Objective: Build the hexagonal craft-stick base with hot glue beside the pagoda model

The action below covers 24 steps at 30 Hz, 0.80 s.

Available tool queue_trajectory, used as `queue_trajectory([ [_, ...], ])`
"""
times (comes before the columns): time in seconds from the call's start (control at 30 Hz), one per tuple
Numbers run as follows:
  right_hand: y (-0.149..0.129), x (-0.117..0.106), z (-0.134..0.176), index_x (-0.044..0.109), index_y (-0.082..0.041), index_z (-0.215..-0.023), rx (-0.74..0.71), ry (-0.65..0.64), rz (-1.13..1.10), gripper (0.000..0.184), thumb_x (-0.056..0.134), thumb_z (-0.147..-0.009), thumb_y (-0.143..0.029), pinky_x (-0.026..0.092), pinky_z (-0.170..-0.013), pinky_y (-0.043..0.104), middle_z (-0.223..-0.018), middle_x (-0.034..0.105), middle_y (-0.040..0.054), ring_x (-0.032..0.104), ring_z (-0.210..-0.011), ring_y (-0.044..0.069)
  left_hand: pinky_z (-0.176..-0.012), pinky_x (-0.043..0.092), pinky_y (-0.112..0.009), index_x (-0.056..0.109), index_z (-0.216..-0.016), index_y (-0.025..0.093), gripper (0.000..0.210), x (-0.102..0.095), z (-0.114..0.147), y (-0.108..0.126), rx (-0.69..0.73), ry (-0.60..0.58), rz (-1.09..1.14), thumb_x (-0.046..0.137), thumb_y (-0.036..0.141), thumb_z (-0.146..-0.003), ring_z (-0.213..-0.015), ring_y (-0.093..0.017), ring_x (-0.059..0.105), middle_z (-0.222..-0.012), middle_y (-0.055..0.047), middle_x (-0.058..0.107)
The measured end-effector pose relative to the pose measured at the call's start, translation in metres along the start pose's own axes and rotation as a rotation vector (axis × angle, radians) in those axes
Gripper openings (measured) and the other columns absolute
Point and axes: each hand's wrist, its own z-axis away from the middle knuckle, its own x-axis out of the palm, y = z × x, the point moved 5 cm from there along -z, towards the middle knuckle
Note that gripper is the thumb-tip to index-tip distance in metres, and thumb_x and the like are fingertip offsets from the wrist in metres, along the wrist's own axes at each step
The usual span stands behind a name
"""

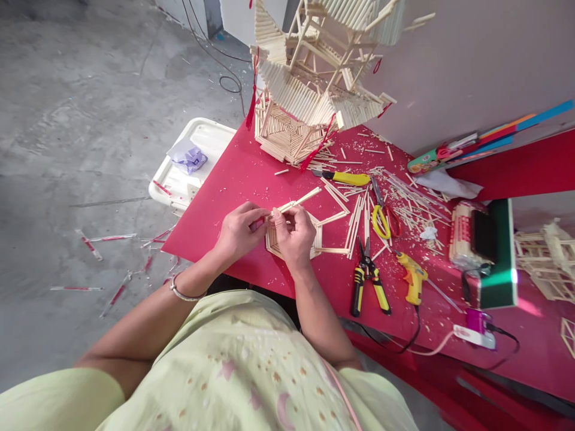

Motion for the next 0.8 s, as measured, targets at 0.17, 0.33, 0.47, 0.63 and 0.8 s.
queue_trajectory([
  [0.17, 0.0004, 0.0005, -0.0001, 0.062, -0.023, -0.095, 0.015, -0.001, 0.004, 0.020, 0.065, -0.099, -0.043, 0.060, -0.065, 0.023, -0.090, 0.069, 0.0020, 0.069, -0.078, 0.014, -0.060, 0.046, -0.022, 0.079, -0.105, 0.019, 0.022, -0.0001, -0.0003, 0.0002, 0.005, 0.000, 0.007, 0.063, 0.026, -0.092, -0.068, -0.011, 0.059, -0.091, -0.006, 0.070],
  [0.33, -0.0009, -0.0001, -0.0005, 0.062, -0.023, -0.094, 0.020, -0.004, 0.004, 0.022, 0.064, -0.099, -0.044, 0.059, -0.064, 0.023, -0.090, 0.069, 0.0014, 0.068, -0.078, 0.013, -0.061, 0.046, -0.023, 0.079, -0.105, 0.017, 0.023, -0.0003, -0.0004, 0.0005, 0.009, -0.003, 0.002, 0.062, 0.025, -0.092, -0.068, -0.011, 0.058, -0.094, -0.007, 0.070],
  [0.47, -0.0014, -0.0003, -0.0007, 0.062, -0.023, -0.095, 0.021, -0.016, -0.010, 0.020, 0.065, -0.099, -0.042, 0.059, -0.065, 0.023, -0.091, 0.069, 0.0021, 0.068, -0.079, 0.013, -0.062, 0.046, -0.023, 0.079, -0.105, 0.018, 0.023, -0.0005, -0.0005, 0.0006, -0.001, -0.008, 0.002, 0.062, 0.026, -0.092, -0.069, -0.012, 0.059, -0.094, -0.007, 0.071],
  [0.63, -0.0030, -0.0004, -0.0010, 0.062, -0.022, -0.096, 0.017, -0.021, -0.011, 0.021, 0.064, -0.100, -0.042, 0.059, -0.064, 0.022, -0.093, 0.069, 0.0027, 0.068, -0.081, 0.013, -0.061, 0.046, -0.023, 0.079, -0.105, 0.018, 0.023, 0.0000, -0.0003, 0.0003, 0.007, -0.004, 0.006, 0.062, 0.024, -0.092, -0.069, -0.012, 0.059, -0.093, -0.006, 0.070],
  [0.8, -0.0060, -0.0016, -0.0008, 0.063, -0.021, -0.095, -0.016, 0.007, 0.067, 0.023, 0.066, -0.098, -0.044, 0.055, -0.062, 0.021, -0.091, 0.067, 0.0015, 0.064, -0.073, 0.011, -0.061, 0.046, -0.022, 0.079, -0.106, 0.018, 0.024, 0.0005, 0.0003, -0.0017, 0.013, 0.006, 0.006, 0.062, 0.023, -0.091, -0.070, -0.012, 0.059, -0.093, -0.006, 0.069],
])
